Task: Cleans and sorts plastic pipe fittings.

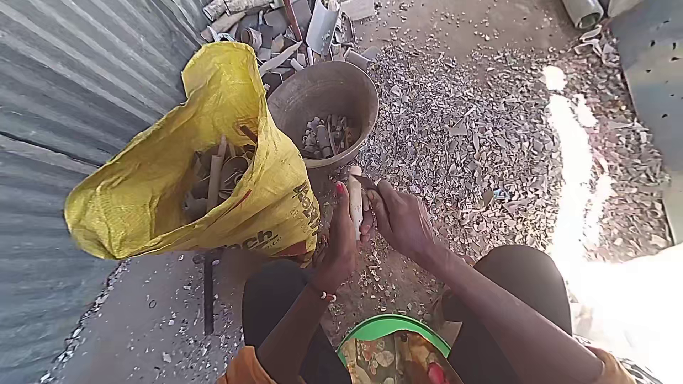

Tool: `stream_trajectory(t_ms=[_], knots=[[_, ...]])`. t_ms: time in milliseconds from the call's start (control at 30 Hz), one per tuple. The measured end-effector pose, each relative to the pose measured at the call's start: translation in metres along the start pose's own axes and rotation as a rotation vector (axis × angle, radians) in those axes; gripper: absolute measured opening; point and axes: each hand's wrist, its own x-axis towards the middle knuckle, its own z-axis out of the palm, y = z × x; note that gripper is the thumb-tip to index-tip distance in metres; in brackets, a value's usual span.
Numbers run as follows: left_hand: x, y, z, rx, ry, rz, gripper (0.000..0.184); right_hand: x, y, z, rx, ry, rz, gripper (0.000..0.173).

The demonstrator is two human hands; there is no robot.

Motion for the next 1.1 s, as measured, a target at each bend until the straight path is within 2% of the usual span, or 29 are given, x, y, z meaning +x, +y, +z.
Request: stream_trajectory(t_ms=[133,233,367,533,633,833,1100], knots=[[0.009,0.010,-0.014,-0.090,0.015,0.012,0.054,-0.006,0.006,-0.001,0.132,-0.002,-0.062,0.035],[0.008,0.020,-0.015,-0.124,0.087,-0.057,0.050,-0.002,0.011,-0.006,0.216,0.045,-0.088,0.036],[0.008,0.014,-0.018,-0.222,-0.012,-0.151,0.043,-0.008,0.007,-0.006,0.275,-0.033,-0.202,0.055],[0.003,0.008,-0.018,-0.282,-0.231,-0.229,0.058,-0.010,0.002,-0.002,0.091,-0.054,-0.262,0.064],[0.003,0.010,-0.018,-0.319,-0.188,-0.262,0.062,-0.009,0.002,0.004,0.039,-0.079,-0.310,0.067],[0.004,0.013,-0.029,-0.363,-0.278,-0.275,0.065,-0.008,0.001,0.005,-0.035,-0.066,-0.352,0.058],[0.004,0.014,-0.035,-0.355,-0.334,-0.259,0.056,-0.012,-0.001,0.004,-0.030,-0.058,-0.355,0.048]])
